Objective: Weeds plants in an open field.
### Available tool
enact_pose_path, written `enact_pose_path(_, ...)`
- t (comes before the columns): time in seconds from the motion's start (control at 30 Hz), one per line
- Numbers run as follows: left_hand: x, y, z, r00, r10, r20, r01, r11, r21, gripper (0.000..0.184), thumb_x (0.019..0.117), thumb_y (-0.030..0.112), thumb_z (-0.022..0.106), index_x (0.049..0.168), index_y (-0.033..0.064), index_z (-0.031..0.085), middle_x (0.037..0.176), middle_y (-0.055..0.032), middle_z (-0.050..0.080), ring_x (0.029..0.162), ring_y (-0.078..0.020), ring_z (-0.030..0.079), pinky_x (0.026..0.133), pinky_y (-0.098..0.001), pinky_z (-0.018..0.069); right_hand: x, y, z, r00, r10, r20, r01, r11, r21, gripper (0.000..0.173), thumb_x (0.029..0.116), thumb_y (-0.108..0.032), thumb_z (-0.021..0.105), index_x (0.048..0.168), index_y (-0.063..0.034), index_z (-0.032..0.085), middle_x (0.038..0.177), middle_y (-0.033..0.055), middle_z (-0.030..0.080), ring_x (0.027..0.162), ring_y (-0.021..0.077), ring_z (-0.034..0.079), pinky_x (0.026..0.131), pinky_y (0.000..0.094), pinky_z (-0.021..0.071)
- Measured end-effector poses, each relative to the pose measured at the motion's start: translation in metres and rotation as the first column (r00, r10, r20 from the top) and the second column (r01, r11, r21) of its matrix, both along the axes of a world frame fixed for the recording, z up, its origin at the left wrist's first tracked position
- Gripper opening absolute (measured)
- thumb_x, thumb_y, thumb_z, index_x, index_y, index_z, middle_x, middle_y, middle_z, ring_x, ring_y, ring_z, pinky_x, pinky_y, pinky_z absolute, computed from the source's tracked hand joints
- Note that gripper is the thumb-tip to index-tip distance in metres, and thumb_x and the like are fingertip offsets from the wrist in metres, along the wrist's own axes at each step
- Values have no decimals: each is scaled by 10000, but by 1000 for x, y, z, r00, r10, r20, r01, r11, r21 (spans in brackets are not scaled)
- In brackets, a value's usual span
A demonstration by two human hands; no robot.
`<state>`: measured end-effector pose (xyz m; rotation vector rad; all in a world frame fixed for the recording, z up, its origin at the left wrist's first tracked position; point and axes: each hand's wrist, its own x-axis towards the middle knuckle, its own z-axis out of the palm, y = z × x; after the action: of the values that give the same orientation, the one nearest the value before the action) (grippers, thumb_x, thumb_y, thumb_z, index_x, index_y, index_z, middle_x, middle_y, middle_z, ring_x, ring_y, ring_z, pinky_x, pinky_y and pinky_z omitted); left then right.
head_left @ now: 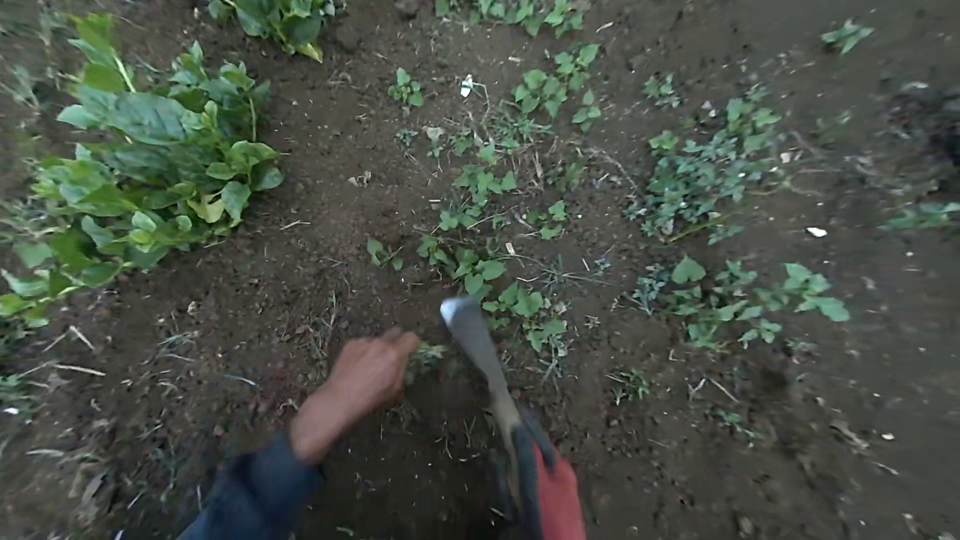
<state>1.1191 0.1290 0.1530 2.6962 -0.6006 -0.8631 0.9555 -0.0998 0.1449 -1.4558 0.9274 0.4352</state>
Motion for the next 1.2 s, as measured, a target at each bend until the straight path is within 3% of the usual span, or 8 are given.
enact_pose_path(0.2,109,-74,-62,966,123,228,-163,973,166,761,998,49,568,1653,269,249,1741,-117,94,762,-373,712,672,-550,581,34,14,-12,999,-37,37,40,995,-95,457,1091,-262,460,1536,-162,484,776,103,673,501,183,593,451,370,537)
enact_pose_path(0.3,122,-62,-71,947,227,226,-280,929,242,671,1043,207,544,1646,232,249,1541,-262,420,772,-424,699,688,-588,582,3,11,-1,994,-107,19,109,990,-92,479,1098,-276,434,1556,-135,443,746,91,660,499,175,600,442,361,546)
enact_pose_path(0.43,123,-60,-69,940,276,203,-330,886,325,659,1058,356,494,1649,231,232,1410,-307,535,905,-474,701,749,-615,567,117,28,-37,997,-23,70,34,986,-162,455,1102,-311,446,1537,-180,477,818,135,667,544,223,606,506,426,554)
enact_pose_path(0.63,124,-37,-68,947,282,152,-314,910,269,411,1050,295,513,1451,211,478,1275,-236,631,925,-460,697,744,-630,559,39,-9,-26,992,115,44,-108,985,-137,451,1080,-279,467,1515,-171,515,823,104,689,565,189,624,521,395,566)
enact_pose_path(0.77,127,-21,-76,940,281,193,-310,941,138,318,1041,301,519,1321,173,601,1159,-187,686,941,-426,701,755,-635,548,99,24,-48,998,63,-3,-63,995,-83,460,1097,-326,471,1548,-234,471,773,114,650,496,203,586,450,392,536)
enact_pose_path(0.9,128,-3,-74,886,447,119,-445,894,-44,373,1057,293,481,1363,109,591,1116,-238,712,1038,-459,688,846,-696,512,65,-4,-38,925,377,53,-327,857,-398,449,1041,-243,554,1474,-124,566,1080,178,749,902,306,741,842,538,589)
enact_pose_path(1.03,126,13,-70,818,574,-32,-570,803,-174,358,1069,262,473,1334,57,600,1111,-254,694,1051,-437,677,895,-686,499,55,15,-41,990,133,49,-133,991,-12,449,1082,-316,481,1513,-199,520,778,114,670,514,208,603,455,393,541)
enact_pose_path(1.2,96,41,-49,503,845,-184,-811,388,-438,366,1092,262,478,1305,-17,582,1004,-174,664,800,-233,640,739,-440,551,120,31,-29,863,503,34,-444,791,-422,464,1038,-278,566,1486,-157,558,1175,183,729,1068,352,708,968,572,530)
